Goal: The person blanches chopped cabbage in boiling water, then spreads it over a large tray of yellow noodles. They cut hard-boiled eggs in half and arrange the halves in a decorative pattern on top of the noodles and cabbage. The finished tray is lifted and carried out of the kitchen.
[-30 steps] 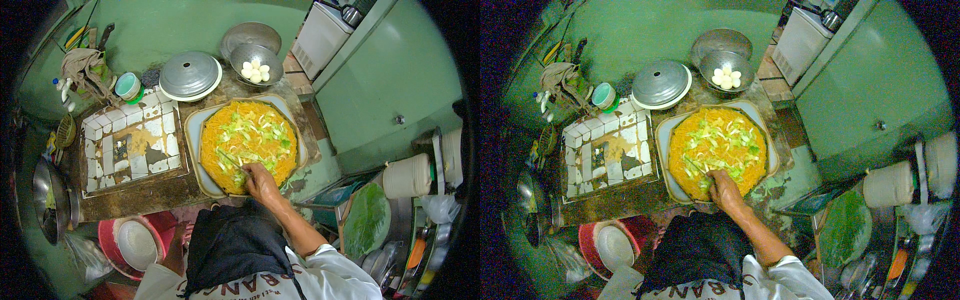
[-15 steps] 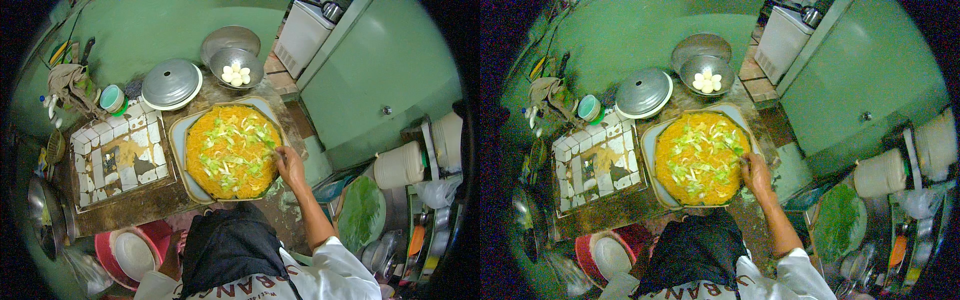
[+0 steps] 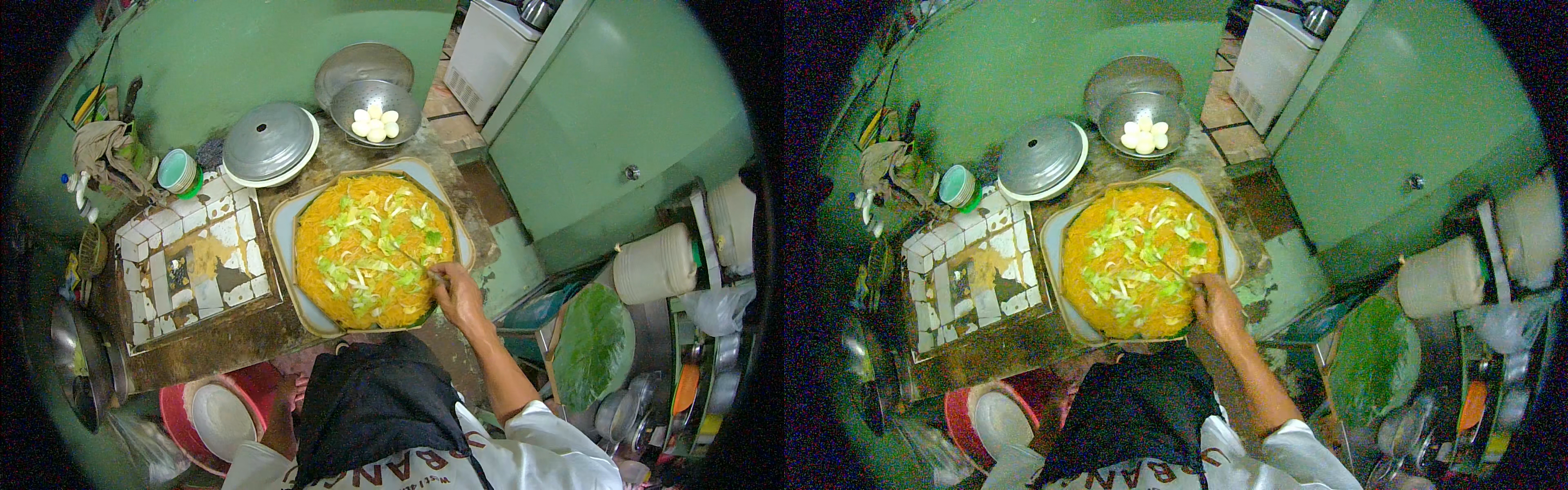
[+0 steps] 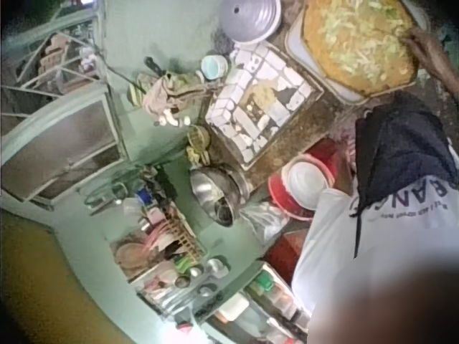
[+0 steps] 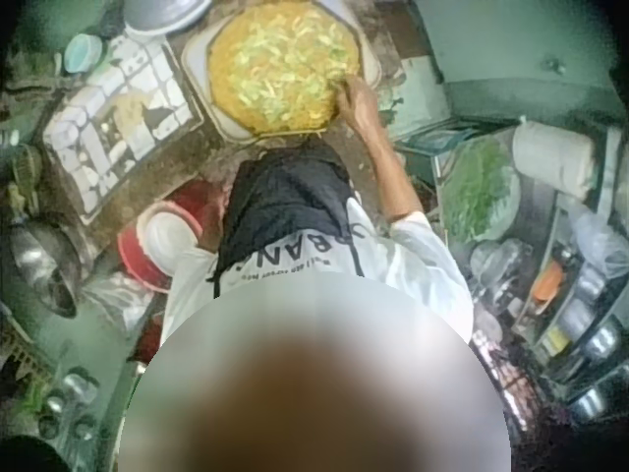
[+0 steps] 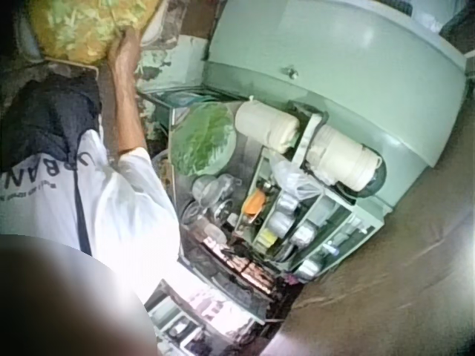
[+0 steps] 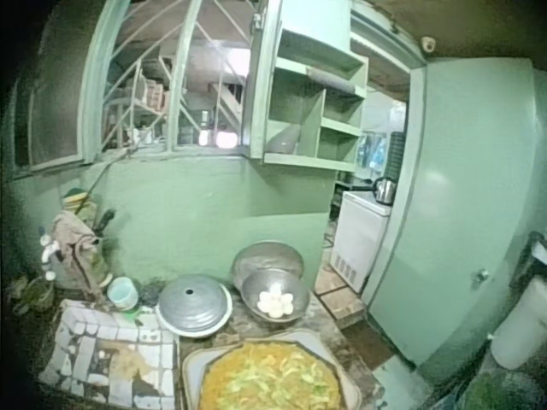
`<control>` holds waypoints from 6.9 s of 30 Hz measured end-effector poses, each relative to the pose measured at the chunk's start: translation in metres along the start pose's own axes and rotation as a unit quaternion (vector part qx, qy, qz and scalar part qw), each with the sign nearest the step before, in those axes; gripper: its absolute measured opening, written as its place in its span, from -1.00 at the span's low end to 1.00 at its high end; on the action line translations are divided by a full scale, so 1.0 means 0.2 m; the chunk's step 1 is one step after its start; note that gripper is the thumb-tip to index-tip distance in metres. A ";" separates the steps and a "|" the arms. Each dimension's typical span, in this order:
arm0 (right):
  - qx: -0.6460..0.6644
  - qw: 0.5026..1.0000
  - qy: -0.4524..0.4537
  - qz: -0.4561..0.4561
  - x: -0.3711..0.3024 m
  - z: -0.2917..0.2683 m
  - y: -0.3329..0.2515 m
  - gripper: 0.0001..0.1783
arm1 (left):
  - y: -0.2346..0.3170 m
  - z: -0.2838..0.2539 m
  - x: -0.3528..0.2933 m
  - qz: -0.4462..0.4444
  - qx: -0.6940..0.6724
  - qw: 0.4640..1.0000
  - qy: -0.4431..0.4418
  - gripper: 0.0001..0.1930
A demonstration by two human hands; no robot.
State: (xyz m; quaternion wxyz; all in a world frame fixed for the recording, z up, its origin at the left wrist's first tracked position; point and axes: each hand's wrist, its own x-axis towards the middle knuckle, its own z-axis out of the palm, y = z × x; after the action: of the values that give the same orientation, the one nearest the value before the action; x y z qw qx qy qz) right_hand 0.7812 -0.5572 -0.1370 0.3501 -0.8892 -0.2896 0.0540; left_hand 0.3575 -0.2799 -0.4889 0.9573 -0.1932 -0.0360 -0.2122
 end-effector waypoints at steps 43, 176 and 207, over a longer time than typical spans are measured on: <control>0.008 0.997 -0.043 0.057 -0.40 0.00 -0.33 -0.72 | -0.01 -0.06 -0.16 0.000 0.001 0.994 0.113 -0.71; -0.001 0.987 -0.129 -0.095 -0.03 0.38 -0.66 -0.70 | -0.17 1.69 1.57 0.416 0.543 0.693 0.227 -0.49; 0.187 0.974 -0.070 0.106 -0.57 -0.05 -0.13 -0.69 | -0.60 1.29 1.88 0.255 0.452 0.733 0.440 -0.52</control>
State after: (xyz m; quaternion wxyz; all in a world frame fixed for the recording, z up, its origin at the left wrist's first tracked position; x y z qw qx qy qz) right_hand 0.6780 -0.6111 -0.1244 0.4815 -0.8275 -0.2021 0.2062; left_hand 0.6520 -0.4293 -0.1512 0.8590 0.3748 0.3481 0.0195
